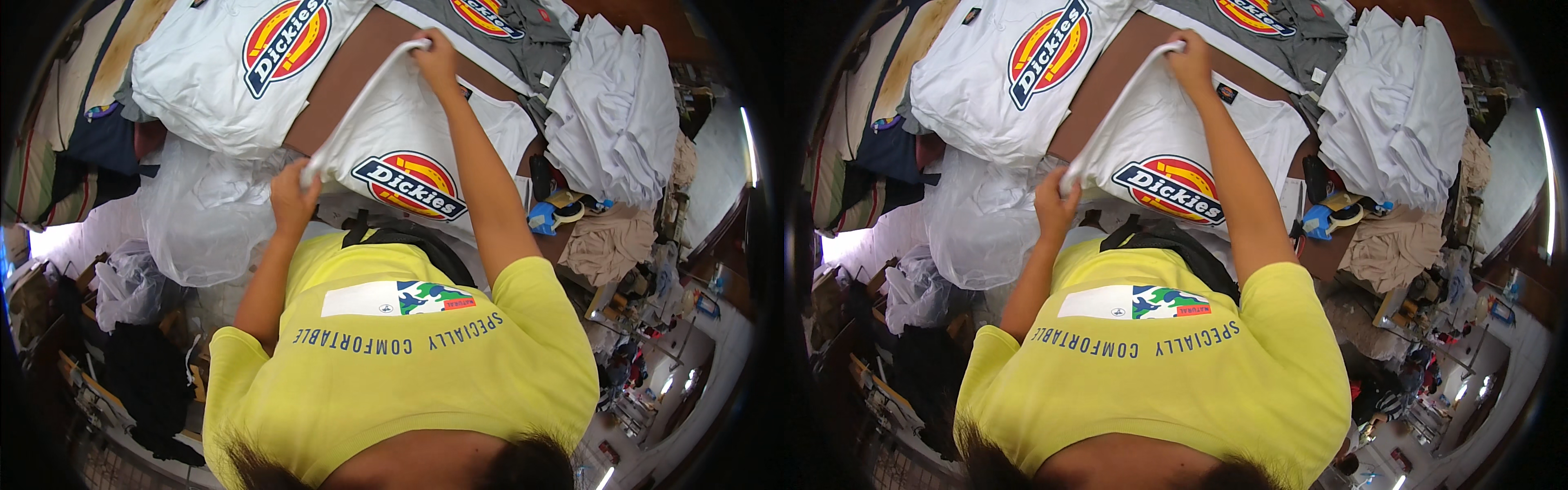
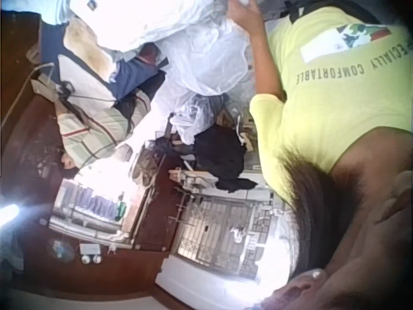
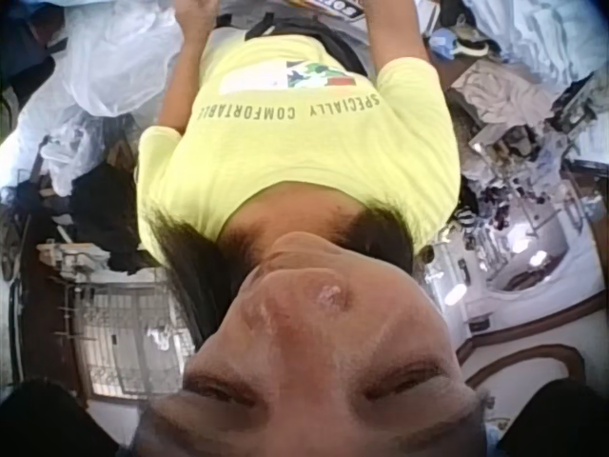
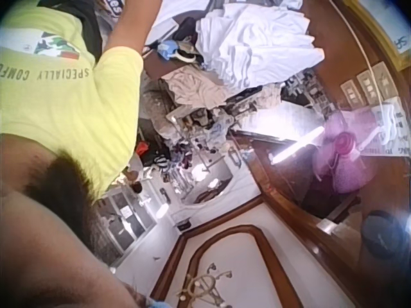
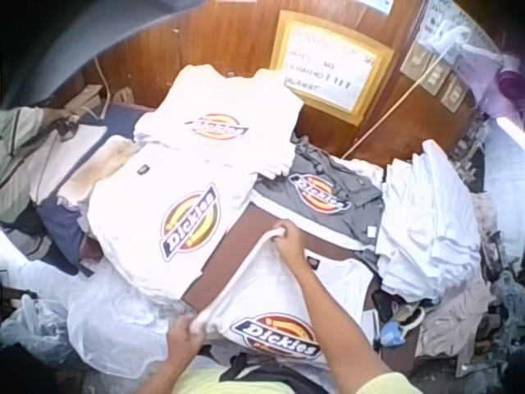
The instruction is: The person cuts away threads or labels from t-shirts using shears and then folds the t-shirts by hand.
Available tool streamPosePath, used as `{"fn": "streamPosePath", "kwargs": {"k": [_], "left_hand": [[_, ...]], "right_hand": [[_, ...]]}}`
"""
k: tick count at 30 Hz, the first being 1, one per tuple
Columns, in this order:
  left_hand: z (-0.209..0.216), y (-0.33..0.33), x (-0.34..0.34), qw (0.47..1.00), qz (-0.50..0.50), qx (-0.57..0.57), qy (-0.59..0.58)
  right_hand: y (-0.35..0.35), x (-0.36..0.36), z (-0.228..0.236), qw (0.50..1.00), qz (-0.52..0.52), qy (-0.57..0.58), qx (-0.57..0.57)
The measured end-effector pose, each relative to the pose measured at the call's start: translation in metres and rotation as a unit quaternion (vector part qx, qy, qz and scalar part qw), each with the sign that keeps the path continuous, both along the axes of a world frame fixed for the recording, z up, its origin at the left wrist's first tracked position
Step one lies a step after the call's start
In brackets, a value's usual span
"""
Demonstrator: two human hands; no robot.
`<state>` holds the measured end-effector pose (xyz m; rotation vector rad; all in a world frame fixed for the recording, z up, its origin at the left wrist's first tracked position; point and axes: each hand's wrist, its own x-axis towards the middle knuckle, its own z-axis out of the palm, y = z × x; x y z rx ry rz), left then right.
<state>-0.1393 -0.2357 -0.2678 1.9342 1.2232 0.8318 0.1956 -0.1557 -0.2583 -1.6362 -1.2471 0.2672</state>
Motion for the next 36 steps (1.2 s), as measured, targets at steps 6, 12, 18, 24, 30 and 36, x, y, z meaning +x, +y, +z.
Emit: {"fn": "streamPosePath", "kwargs": {"k": [6, 12, 18, 24, 30, 36], "left_hand": [[-0.007, -0.032, 0.011, 0.900, -0.327, 0.222, 0.183], [-0.031, -0.052, 0.008, 0.893, -0.308, 0.113, 0.310], [-0.026, -0.045, 0.027, 0.887, -0.288, 0.022, 0.361], [-0.040, -0.039, 0.035, 0.882, -0.268, 0.095, 0.376], [-0.037, -0.043, 0.032, 0.891, -0.262, 0.128, 0.349], [0.011, -0.039, 0.012, 0.938, -0.264, 0.020, 0.224]], "right_hand": [[-0.122, 0.038, -0.049, 0.956, -0.138, 0.254, 0.041], [-0.139, 0.041, -0.054, 0.900, -0.086, 0.419, 0.079], [-0.142, 0.042, -0.056, 0.902, -0.085, 0.415, 0.084], [-0.141, 0.041, -0.052, 0.898, -0.065, 0.428, 0.080], [-0.142, 0.042, -0.054, 0.897, -0.055, 0.429, 0.095], [-0.137, 0.045, -0.043, 0.904, -0.071, 0.418, 0.058]]}}
